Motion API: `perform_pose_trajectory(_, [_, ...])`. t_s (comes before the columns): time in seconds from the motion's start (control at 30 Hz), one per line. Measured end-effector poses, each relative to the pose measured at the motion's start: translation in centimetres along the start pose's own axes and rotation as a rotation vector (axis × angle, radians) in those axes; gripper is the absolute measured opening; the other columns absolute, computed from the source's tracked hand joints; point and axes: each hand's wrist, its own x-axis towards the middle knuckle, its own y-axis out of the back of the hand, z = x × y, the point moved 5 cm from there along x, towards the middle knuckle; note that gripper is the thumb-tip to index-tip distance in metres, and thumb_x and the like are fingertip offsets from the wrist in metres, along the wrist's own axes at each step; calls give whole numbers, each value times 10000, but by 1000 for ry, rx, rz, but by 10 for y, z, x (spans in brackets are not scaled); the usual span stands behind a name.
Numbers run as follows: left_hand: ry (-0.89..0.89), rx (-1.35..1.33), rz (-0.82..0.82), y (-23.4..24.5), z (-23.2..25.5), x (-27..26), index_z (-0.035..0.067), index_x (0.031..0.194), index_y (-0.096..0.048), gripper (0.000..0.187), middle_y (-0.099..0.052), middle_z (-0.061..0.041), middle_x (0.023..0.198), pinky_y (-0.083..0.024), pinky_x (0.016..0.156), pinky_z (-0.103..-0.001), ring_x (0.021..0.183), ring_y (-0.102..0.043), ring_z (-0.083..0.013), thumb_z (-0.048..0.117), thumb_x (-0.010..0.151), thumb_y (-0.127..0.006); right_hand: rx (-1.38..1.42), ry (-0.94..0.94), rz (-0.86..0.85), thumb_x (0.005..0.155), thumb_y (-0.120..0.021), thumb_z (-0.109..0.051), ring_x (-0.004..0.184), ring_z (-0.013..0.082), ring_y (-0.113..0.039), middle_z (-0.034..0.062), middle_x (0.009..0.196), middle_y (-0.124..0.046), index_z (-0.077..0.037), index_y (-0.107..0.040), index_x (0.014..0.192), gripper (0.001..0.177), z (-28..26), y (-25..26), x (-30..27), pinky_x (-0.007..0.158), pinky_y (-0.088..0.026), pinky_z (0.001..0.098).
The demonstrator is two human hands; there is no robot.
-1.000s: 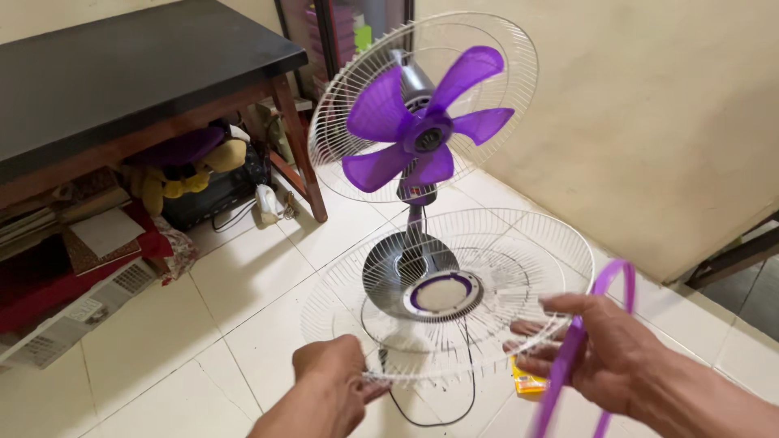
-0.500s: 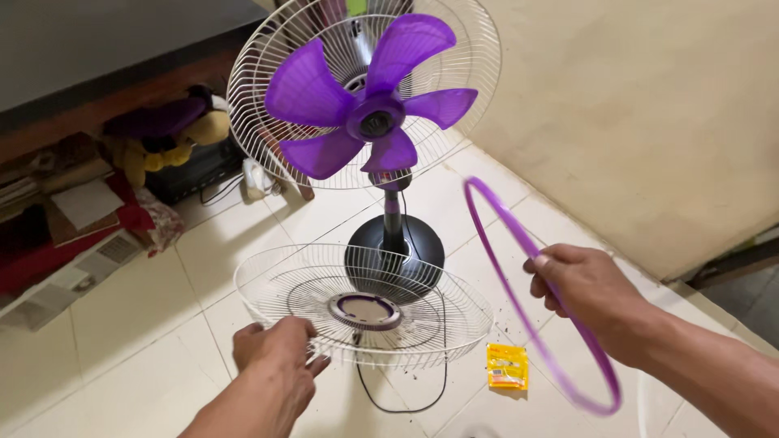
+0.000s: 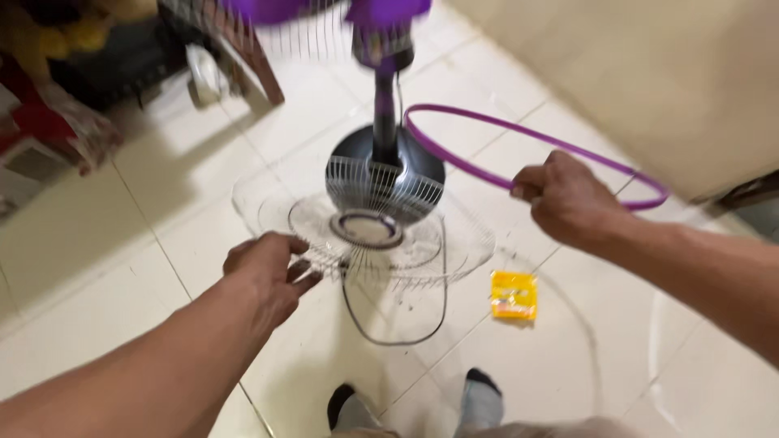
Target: The person disassembles a standing electric fan by removing the front grille, fan blades, and rear grille. They then reassemble the fan by reinstalling the rear grille, fan blades, and front grille in sequence.
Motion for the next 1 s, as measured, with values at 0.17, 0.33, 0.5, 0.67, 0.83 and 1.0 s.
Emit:
perform_pose_trajectory(0.17, [9, 10, -11, -7, -65, 88, 81, 1285, -600, 487, -606, -123, 1007, -669, 820, -428, 850, -582, -211, -142, 854, -560, -26, -118, 28, 1042, -545, -332, 1046, 321, -546, 131, 1108, -531, -196, -740, 1173, 272, 12, -110, 22, 883, -462, 517])
perform_pose_trajectory(0.33, [13, -102, -119, 0, -140, 175, 215, 1496, -405, 753, -564, -91, 1074, -588, 926, -521, 884, -567, -213, -165, 851, -480, -115, -68, 154, 1064, -546, -346, 1104, 303, -518, 120, 1120, -547, -208, -733, 1199, 269, 46, -216, 39, 918, -407, 539])
perform_pose_trajectory(0.5, [-29, -65, -129, 6, -186, 258, 187, 1496, -405, 684, -595, -56, 1244, -548, 931, -522, 1024, -606, -225, -117, 885, -457, -173, -180, 7, 1050, -511, -349, 1131, 275, -548, 89, 1163, -569, -275, -713, 1247, 291, 82, -303, 72, 927, -423, 543])
perform_pose_trajectory(0.67, [-46, 137, -110, -9, -191, 321, 6, 1385, -565, 460, -646, -157, 1227, -531, 800, -536, 1059, -609, -257, 40, 928, -595, -137, -271, -76, 1044, -531, -293, 1154, 275, -608, 77, 1160, -664, -309, -696, 1302, 307, 98, -353, 108, 962, -464, 562])
perform_pose_trajectory(0.83, [52, 270, 113, -20, -182, 323, -6, 1307, -615, 443, -641, -198, 1230, -516, 789, -470, 1110, -621, -273, 173, 918, -726, 44, -362, -214, 998, -535, -149, 1091, 275, -711, 62, 1165, -782, -270, -613, 1417, 442, 107, -369, 119, 953, -597, 529])
perform_pose_trajectory(1.0, [10, 500, 158, -25, -167, 303, -14, 1273, -647, 432, -695, -256, 1272, -508, 795, -438, 1072, -669, -366, 227, 916, -672, 98, -292, -113, 937, -651, -220, 1147, 346, -685, 202, 1253, -709, -127, -558, 1465, 544, 116, -364, 113, 1044, -530, 461])
